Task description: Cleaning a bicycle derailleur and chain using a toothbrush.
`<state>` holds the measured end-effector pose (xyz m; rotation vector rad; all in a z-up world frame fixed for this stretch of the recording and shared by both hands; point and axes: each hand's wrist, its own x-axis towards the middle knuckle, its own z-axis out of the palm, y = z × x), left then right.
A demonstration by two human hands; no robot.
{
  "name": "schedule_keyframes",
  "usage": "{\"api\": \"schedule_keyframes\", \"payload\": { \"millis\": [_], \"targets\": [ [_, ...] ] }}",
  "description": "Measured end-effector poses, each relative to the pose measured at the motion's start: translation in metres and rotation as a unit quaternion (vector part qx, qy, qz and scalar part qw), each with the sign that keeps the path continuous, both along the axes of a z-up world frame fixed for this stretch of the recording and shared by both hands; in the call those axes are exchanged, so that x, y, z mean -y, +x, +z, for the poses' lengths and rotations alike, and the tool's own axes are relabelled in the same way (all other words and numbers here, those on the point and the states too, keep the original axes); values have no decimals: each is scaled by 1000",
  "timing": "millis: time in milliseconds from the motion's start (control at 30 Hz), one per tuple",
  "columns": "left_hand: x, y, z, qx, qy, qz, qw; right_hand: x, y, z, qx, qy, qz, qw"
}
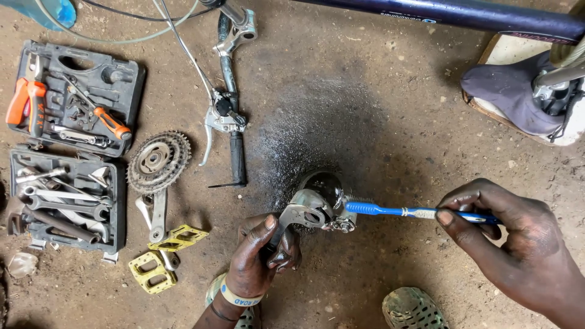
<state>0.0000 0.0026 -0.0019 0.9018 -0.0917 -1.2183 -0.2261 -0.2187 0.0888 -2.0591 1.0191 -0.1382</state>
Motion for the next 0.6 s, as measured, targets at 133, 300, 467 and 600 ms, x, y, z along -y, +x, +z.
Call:
{"api": "schedule_keyframes", "payload": {
  "millis": [133,300,467,600],
  "targets": [
    [2,1,5,26,-5,0,1000,-3,-2,0,-7,-30,16,999],
    [3,3,8,32,-10,-9,999,-5,-5,-3,-4,-39,-23,999],
    [5,2,0,45,0,15,999,-6,-7,-5,15,-46,-23,999],
    [3,-3,-33,222,25,-50,973,-7,-7,-5,20,-41,-31,998]
  ]
}}
